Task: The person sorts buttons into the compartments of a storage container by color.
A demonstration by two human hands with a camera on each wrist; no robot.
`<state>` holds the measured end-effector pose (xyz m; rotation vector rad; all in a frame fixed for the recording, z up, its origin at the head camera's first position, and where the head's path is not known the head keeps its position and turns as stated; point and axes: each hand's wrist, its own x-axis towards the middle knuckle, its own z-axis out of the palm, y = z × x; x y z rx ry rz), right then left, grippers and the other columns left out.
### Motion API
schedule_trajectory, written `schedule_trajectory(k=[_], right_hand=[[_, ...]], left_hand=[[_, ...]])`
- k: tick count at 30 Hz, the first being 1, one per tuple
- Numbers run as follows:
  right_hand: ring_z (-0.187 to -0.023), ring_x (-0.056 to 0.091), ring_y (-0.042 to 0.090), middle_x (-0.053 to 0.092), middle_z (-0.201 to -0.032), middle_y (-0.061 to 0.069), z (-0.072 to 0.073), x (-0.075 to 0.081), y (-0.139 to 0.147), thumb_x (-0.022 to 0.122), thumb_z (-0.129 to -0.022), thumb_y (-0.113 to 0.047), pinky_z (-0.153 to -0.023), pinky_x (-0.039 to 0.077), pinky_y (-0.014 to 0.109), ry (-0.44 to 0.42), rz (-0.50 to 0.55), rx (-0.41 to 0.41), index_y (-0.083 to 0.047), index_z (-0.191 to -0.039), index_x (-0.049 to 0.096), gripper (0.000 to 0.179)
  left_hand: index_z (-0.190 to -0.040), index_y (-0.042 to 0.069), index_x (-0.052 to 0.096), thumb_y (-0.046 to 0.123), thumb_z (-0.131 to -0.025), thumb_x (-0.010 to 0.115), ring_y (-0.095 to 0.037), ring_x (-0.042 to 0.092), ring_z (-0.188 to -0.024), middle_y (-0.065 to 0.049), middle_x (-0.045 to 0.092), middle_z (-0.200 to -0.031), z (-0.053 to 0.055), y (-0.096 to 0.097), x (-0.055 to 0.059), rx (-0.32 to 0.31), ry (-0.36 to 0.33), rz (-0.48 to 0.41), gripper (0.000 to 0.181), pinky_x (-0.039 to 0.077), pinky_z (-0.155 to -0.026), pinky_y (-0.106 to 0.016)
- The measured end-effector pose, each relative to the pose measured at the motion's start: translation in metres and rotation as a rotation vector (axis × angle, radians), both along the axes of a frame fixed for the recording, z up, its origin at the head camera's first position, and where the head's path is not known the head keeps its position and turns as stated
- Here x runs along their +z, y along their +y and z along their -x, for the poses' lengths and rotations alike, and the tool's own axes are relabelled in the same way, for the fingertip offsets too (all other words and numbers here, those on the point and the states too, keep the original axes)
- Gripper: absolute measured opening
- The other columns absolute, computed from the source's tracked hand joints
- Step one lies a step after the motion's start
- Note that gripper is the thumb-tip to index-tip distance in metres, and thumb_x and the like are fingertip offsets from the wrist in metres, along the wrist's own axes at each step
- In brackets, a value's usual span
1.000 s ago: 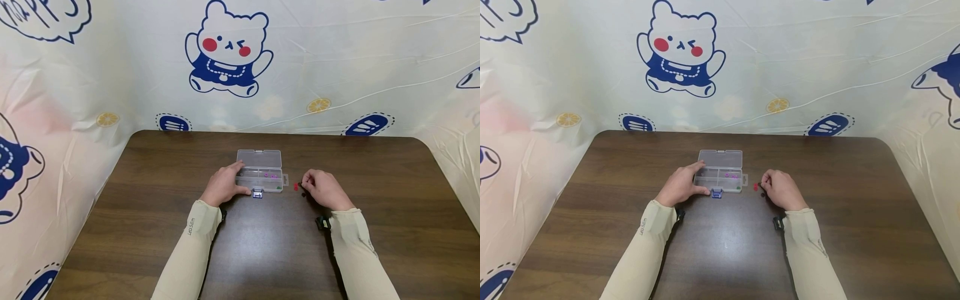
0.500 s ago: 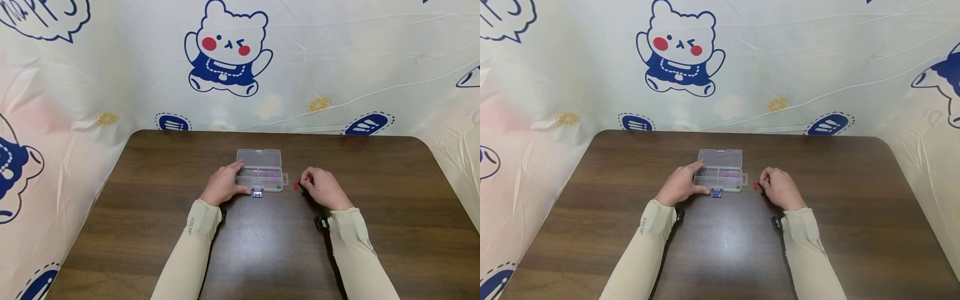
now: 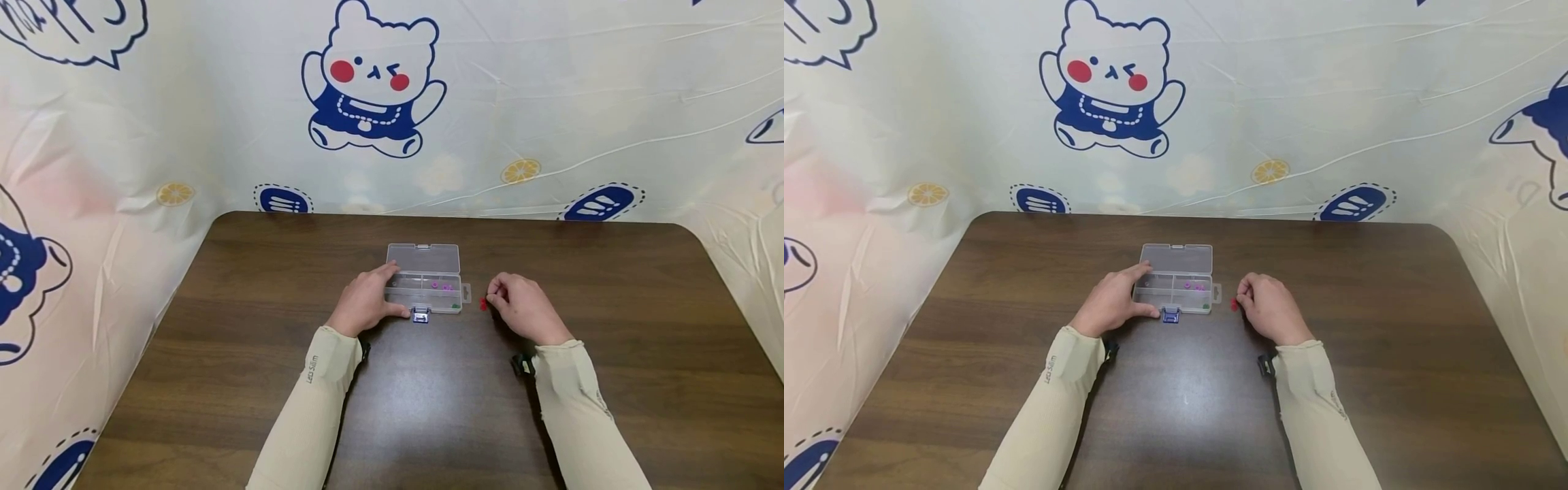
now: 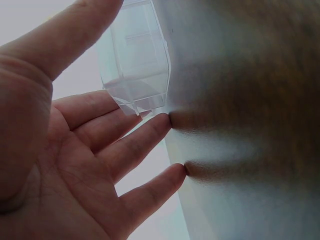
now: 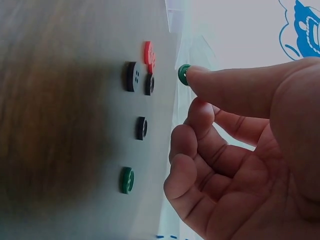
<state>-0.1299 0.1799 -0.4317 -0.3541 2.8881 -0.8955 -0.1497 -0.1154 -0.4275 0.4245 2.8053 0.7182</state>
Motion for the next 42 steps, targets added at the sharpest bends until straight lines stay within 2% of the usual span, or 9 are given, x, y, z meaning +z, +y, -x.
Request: schedule_trajectory(k=[5,30,42], right_hand=[[-0.070,0.051,0.020,0.056,-0.077,0.003,-0.001,-0.001,-0.004,0.065,-0.096,-0.008,-0.067,0.043,0.035,-0.004,0.000,-0.001,-0.008,-0.089,0.064,0.007],[-0.073,0.051,0.020,0.054,-0.077,0.003,-0.003,0.002,-0.016,0.068,-0.092,-0.004,-0.070,0.042,0.036,0.113,0.016,0.023,-0.008,-0.086,0.063,0.009],[-0.075,0.051,0.021,0.055,-0.079,0.003,-0.005,0.005,-0.023,0.069,-0.093,-0.005,-0.071,0.042,0.037,0.126,0.020,0.030,-0.007,-0.088,0.063,0.008]], left_hand=[[-0.148,0.006,0.050,0.041,-0.074,0.089,-0.031,0.048,-0.137,-0.008,0.042,-0.157,0.000,0.000,0.000,-0.001,0.001,0.002,0.091,0.043,-0.107,-0.050],[-0.149,0.007,0.049,0.041,-0.074,0.090,-0.031,0.047,-0.138,-0.008,0.041,-0.157,-0.001,0.000,0.002,0.005,-0.006,0.003,0.091,0.042,-0.108,-0.050],[-0.148,0.008,0.050,0.041,-0.074,0.090,-0.030,0.048,-0.137,-0.008,0.042,-0.157,-0.001,0.001,0.002,0.008,-0.010,0.002,0.091,0.043,-0.107,-0.050]])
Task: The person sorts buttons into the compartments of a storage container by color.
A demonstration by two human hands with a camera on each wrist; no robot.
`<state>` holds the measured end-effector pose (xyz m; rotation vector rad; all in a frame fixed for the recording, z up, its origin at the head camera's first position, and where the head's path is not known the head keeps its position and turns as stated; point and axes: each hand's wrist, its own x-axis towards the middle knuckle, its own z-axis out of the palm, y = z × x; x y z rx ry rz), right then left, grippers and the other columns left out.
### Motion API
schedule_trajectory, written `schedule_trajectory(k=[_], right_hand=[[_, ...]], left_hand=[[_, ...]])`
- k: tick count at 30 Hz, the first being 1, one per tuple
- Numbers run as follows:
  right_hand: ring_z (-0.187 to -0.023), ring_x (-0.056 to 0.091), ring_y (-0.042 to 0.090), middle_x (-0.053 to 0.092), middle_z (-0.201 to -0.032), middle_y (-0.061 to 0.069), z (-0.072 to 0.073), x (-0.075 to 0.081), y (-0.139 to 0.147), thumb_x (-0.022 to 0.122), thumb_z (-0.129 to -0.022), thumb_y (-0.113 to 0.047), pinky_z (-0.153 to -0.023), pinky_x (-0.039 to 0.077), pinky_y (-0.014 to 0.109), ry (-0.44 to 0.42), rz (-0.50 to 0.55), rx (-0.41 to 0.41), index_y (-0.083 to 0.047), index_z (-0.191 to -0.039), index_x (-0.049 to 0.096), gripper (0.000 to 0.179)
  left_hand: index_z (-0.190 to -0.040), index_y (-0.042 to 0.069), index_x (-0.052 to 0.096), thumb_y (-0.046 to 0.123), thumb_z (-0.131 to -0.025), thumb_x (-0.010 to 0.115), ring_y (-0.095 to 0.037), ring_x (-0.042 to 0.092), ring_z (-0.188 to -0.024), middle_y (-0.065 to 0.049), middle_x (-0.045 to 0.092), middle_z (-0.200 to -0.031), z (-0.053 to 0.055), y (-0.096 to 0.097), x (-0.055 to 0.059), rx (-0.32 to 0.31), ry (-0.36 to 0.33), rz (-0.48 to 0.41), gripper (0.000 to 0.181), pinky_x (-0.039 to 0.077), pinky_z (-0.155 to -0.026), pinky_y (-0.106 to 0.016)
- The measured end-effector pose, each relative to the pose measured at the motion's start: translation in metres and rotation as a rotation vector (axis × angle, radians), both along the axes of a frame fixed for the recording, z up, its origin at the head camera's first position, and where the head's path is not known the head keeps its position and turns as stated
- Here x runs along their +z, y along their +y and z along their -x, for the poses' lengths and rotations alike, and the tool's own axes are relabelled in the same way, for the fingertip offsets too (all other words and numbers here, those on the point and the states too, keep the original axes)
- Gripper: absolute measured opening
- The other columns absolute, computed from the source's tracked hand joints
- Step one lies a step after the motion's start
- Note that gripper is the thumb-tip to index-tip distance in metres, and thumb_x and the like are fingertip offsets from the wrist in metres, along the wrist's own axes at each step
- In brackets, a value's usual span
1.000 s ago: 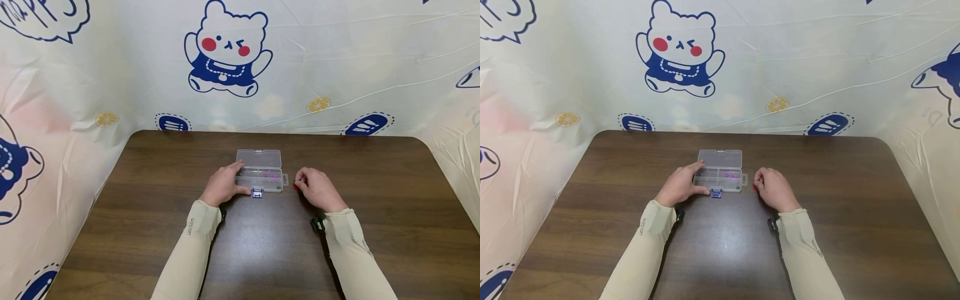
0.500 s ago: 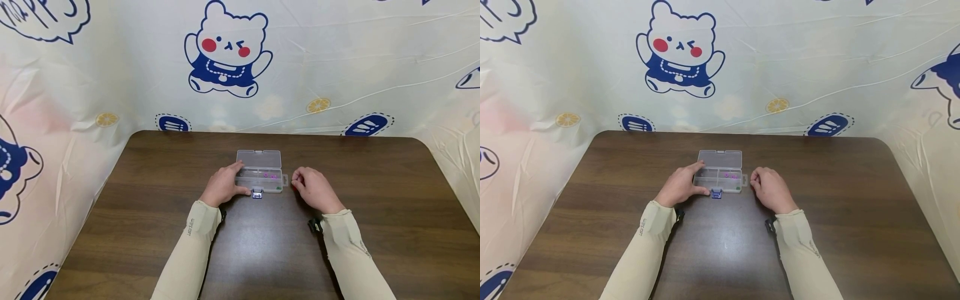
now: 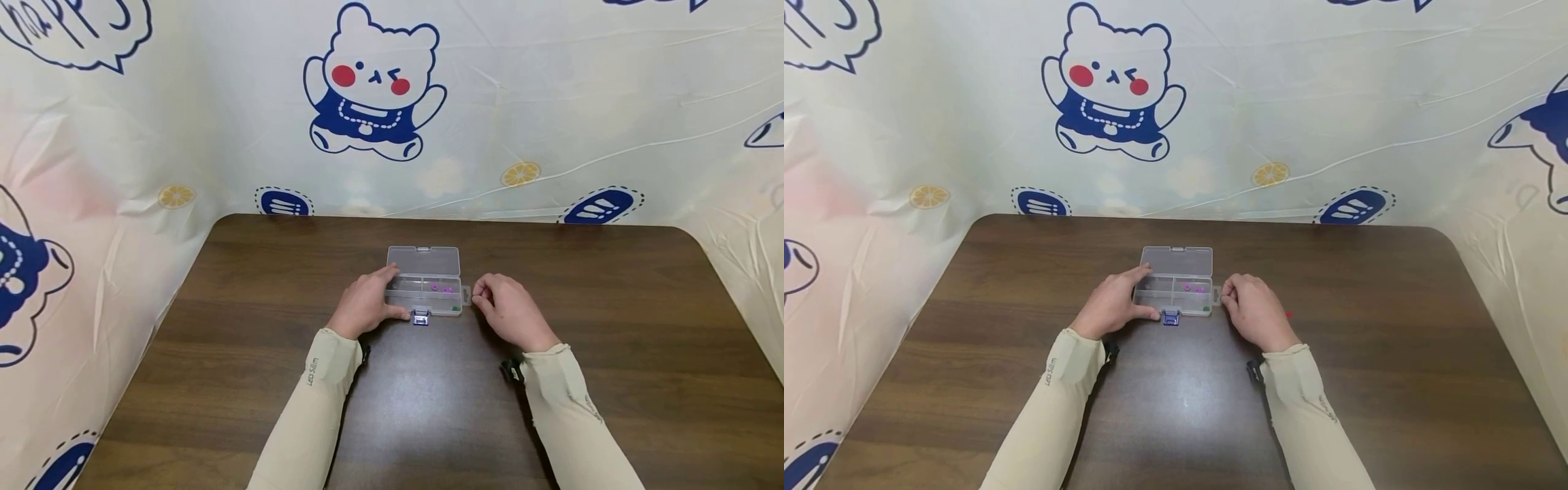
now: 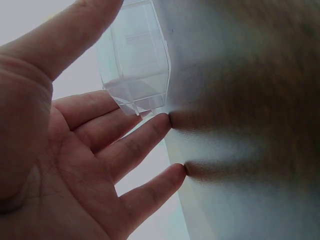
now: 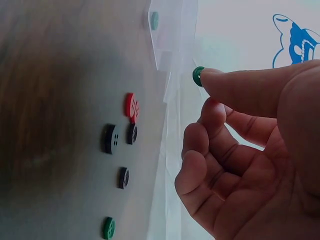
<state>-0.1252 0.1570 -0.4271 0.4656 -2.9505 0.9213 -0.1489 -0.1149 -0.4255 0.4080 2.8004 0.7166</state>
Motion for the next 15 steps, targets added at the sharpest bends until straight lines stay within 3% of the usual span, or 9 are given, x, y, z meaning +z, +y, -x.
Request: schedule_trajectory(k=[15], right_hand=[[-0.077,0.050,0.021,0.054,-0.079,0.003,-0.0016,0.0015,-0.0107,0.068,-0.094,-0.006,-0.071,0.042,0.035,-0.012,-0.002,0.017,-0.007,-0.088,0.062,0.008]], left_hand=[[-0.148,0.007,0.050,0.041,-0.073,0.090,-0.030,0.048,-0.137,-0.008,0.042,-0.157,0.0000,-0.0001,-0.0006,-0.004,0.008,0.001,0.092,0.043,-0.107,-0.049]])
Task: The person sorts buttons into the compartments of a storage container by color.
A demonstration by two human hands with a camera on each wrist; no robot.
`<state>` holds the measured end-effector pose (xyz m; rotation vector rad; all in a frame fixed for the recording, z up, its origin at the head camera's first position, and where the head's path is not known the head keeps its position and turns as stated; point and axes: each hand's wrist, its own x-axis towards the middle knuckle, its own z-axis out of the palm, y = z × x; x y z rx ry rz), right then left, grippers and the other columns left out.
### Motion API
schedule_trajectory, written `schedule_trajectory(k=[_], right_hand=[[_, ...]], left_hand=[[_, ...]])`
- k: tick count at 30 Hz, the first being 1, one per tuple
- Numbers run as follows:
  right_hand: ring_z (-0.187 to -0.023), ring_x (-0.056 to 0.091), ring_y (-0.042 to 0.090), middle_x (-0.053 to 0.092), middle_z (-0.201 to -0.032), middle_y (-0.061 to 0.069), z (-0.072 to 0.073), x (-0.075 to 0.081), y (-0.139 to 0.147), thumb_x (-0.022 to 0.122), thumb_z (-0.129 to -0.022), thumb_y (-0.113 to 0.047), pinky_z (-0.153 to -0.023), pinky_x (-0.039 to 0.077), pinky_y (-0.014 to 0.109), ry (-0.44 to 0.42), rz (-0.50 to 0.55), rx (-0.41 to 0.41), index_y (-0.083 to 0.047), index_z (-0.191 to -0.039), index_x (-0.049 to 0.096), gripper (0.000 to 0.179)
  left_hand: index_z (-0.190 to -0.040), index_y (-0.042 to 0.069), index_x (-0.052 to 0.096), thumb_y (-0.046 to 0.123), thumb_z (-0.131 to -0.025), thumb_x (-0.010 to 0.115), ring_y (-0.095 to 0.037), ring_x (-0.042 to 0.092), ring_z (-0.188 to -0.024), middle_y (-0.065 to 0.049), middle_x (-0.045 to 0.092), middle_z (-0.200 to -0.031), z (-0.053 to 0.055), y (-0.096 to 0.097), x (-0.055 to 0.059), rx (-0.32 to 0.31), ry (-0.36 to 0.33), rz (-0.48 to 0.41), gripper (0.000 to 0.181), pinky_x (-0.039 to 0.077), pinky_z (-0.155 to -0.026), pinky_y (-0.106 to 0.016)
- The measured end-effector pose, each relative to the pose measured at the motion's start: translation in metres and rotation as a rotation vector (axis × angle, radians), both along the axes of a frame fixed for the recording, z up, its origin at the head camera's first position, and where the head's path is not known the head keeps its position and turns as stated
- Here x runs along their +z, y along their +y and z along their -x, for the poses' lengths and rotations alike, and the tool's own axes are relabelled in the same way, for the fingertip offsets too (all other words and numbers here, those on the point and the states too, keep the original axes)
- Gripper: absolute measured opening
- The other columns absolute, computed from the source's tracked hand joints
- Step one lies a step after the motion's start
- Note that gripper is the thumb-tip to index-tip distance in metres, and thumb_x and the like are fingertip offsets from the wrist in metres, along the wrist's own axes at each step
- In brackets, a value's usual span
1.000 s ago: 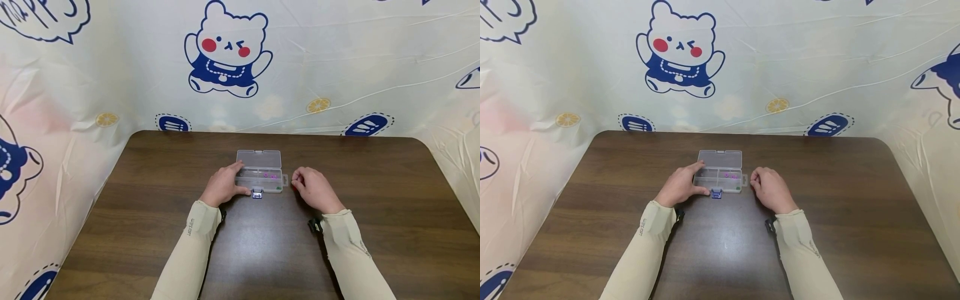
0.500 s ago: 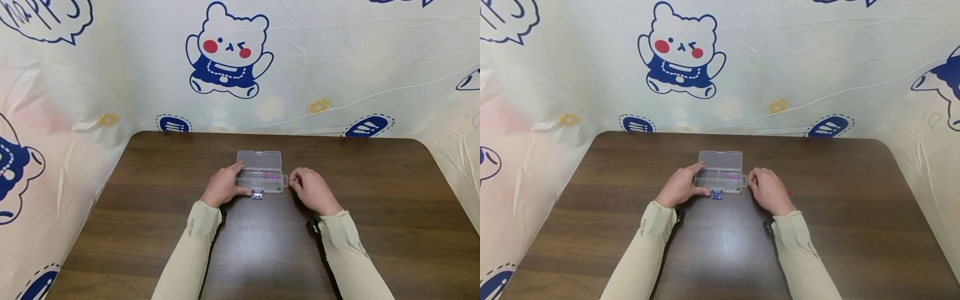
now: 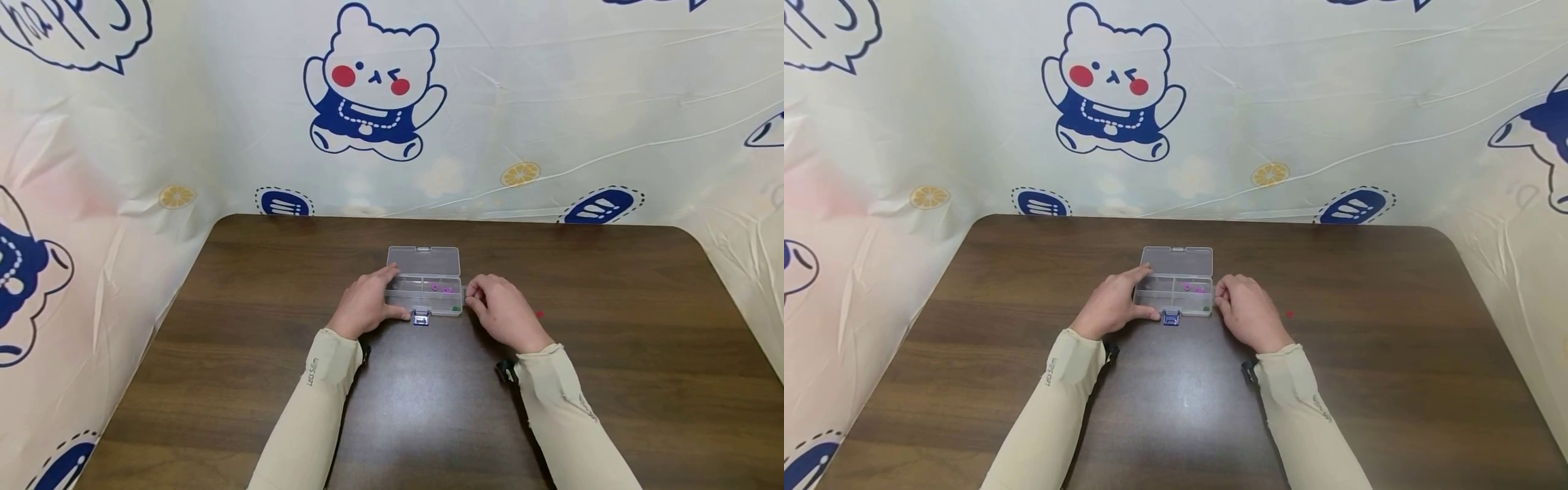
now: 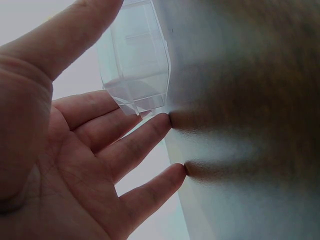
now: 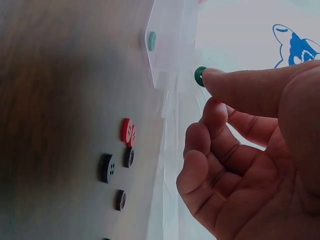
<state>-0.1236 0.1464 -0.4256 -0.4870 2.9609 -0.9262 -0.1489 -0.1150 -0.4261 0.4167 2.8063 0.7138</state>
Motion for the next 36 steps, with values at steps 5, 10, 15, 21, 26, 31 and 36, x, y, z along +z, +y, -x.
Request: schedule_trajectory(k=[5,10,15,21,26,31,36], right_hand=[[-0.077,0.050,0.021,0.053,-0.079,0.003,-0.001,0.000,-0.004,0.068,-0.094,-0.005,-0.070,0.042,0.035,-0.001,0.006,0.008,-0.007,-0.089,0.063,0.008],[-0.077,0.050,0.020,0.054,-0.079,0.003,-0.001,-0.001,-0.007,0.069,-0.094,-0.006,-0.070,0.043,0.036,0.011,0.007,0.027,-0.007,-0.089,0.064,0.007],[-0.077,0.050,0.021,0.054,-0.079,0.002,-0.001,-0.002,-0.010,0.069,-0.094,-0.006,-0.070,0.043,0.036,0.012,0.003,0.030,-0.007,-0.089,0.063,0.008],[-0.078,0.050,0.020,0.054,-0.079,0.002,0.000,-0.001,-0.014,0.069,-0.094,-0.006,-0.070,0.043,0.035,0.014,0.007,0.037,-0.008,-0.088,0.063,0.009],[-0.078,0.050,0.020,0.054,-0.079,0.001,0.000,-0.002,-0.017,0.070,-0.094,-0.006,-0.070,0.043,0.035,0.018,0.014,0.054,-0.008,-0.088,0.063,0.009],[-0.079,0.050,0.020,0.054,-0.079,0.001,0.000,-0.002,-0.020,0.070,-0.094,-0.007,-0.070,0.043,0.035,0.026,0.010,0.058,-0.008,-0.089,0.063,0.009],[-0.078,0.050,0.020,0.054,-0.078,0.001,0.001,-0.003,-0.023,0.070,-0.093,-0.007,-0.070,0.043,0.035,0.032,0.011,0.058,-0.008,-0.088,0.063,0.008]], left_hand=[[-0.148,0.007,0.050,0.041,-0.073,0.090,-0.031,0.048,-0.137,-0.008,0.042,-0.157,0.000,0.000,-0.001,0.000,0.004,-0.002,0.091,0.044,-0.107,-0.049],[-0.148,0.006,0.050,0.041,-0.073,0.090,-0.030,0.048,-0.137,-0.007,0.042,-0.157,0.000,0.000,-0.001,-0.001,0.007,-0.003,0.091,0.044,-0.107,-0.049],[-0.148,0.006,0.050,0.041,-0.073,0.090,-0.030,0.048,-0.137,-0.007,0.042,-0.157,0.000,0.000,-0.001,0.002,0.002,-0.005,0.092,0.044,-0.107,-0.048],[-0.148,0.006,0.050,0.040,-0.073,0.090,-0.030,0.048,-0.137,-0.007,0.042,-0.157,0.000,0.000,0.000,0.003,-0.001,-0.007,0.091,0.044,-0.107,-0.048],[-0.148,0.006,0.050,0.040,-0.073,0.090,-0.030,0.048,-0.137,-0.007,0.042,-0.157,0.001,0.000,-0.001,0.003,0.000,-0.005,0.091,0.043,-0.108,-0.048],[-0.148,0.006,0.050,0.041,-0.074,0.090,-0.030,0.048,-0.137,-0.007,0.042,-0.157,0.001,0.000,-0.002,-0.002,0.007,-0.002,0.091,0.043,-0.107,-0.048],[-0.148,0.006,0.050,0.041,-0.073,0.090,-0.029,0.049,-0.136,-0.007,0.043,-0.156,0.001,0.000,-0.001,-0.002,0.009,-0.003,0.091,0.044,-0.107,-0.047]])
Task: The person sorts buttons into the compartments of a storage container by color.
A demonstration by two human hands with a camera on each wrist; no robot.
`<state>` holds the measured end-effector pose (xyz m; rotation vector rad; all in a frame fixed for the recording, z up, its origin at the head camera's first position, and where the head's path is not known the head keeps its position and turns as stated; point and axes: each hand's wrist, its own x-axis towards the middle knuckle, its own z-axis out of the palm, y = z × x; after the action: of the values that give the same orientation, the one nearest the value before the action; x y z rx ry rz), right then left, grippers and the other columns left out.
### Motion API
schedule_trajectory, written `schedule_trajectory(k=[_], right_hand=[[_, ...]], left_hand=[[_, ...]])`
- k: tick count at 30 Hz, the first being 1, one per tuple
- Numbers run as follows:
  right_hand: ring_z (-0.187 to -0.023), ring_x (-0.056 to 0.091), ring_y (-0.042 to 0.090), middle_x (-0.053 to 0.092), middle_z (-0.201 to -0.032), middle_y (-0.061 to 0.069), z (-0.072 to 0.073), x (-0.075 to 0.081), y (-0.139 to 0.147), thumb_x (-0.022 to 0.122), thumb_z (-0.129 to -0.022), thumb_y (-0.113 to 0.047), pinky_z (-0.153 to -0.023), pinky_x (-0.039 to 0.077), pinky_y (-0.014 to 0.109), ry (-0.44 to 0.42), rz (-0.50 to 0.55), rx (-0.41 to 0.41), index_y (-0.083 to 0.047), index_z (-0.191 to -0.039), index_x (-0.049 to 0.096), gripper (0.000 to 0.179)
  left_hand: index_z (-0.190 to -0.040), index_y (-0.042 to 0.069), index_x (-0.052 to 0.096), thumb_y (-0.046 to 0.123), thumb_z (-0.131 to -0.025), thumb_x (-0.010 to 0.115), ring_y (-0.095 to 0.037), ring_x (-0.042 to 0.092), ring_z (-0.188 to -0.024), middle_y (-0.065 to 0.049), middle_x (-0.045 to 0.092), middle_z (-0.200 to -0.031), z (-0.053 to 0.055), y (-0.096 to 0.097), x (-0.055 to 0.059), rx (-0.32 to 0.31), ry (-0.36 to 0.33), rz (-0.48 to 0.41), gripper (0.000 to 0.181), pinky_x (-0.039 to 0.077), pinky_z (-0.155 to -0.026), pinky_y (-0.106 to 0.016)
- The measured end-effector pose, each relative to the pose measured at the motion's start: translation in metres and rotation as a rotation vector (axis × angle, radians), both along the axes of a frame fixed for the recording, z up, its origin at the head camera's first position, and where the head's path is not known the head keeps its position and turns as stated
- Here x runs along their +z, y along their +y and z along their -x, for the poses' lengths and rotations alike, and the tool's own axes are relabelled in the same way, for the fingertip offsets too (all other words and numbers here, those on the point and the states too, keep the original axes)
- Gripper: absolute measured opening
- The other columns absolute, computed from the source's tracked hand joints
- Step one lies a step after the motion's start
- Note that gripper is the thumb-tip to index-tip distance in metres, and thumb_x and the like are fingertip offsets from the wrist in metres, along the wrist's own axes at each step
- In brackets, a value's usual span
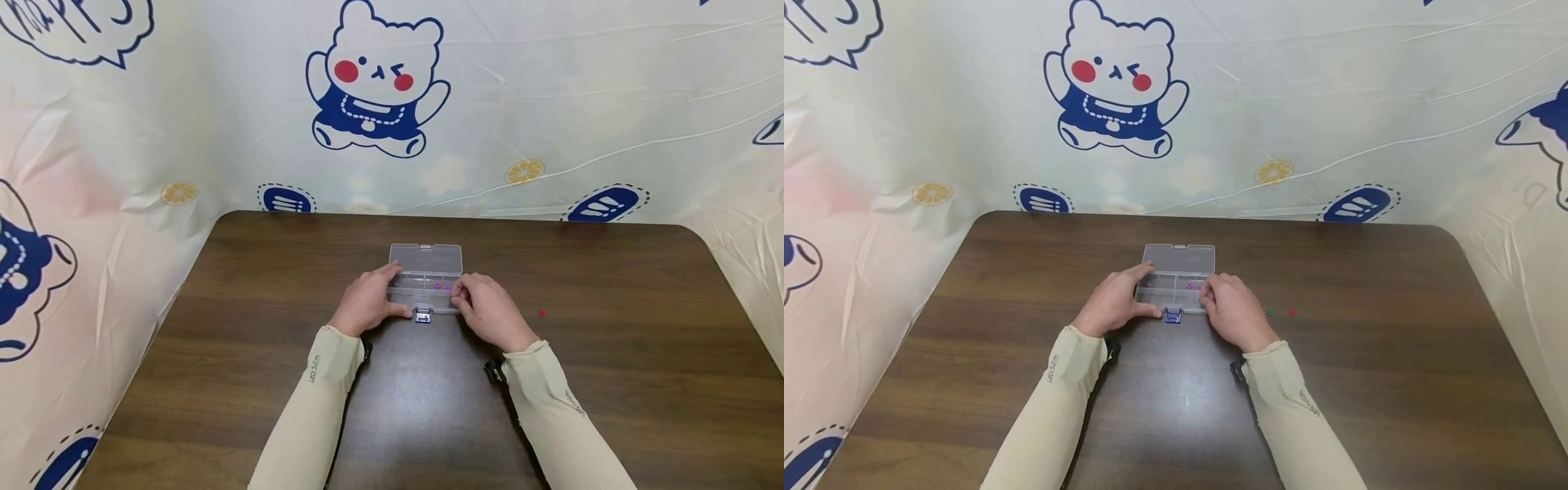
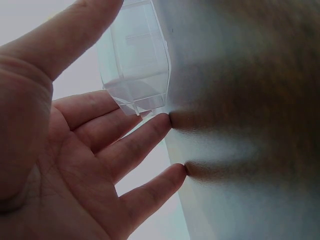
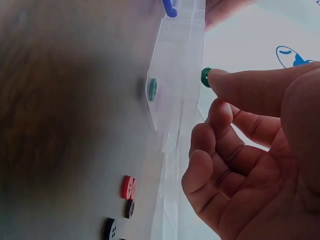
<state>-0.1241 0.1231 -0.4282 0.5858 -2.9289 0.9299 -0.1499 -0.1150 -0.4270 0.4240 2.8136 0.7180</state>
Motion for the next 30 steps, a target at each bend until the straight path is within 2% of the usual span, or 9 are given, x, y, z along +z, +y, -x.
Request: schedule_trajectory(k=[30], right_hand=[[-0.079,0.050,0.020,0.053,-0.079,0.000,-0.0020,-0.0022,-0.0062,0.071,-0.093,-0.008,-0.070,0.044,0.035,-0.015,-0.020,0.006,-0.010,-0.087,0.063,0.010]], left_hand=[[-0.149,0.007,0.049,0.041,-0.074,0.089,-0.030,0.048,-0.137,-0.007,0.042,-0.157,-0.0013,0.0006,0.0002,0.011,-0.021,0.011,0.092,0.043,-0.108,-0.048]])
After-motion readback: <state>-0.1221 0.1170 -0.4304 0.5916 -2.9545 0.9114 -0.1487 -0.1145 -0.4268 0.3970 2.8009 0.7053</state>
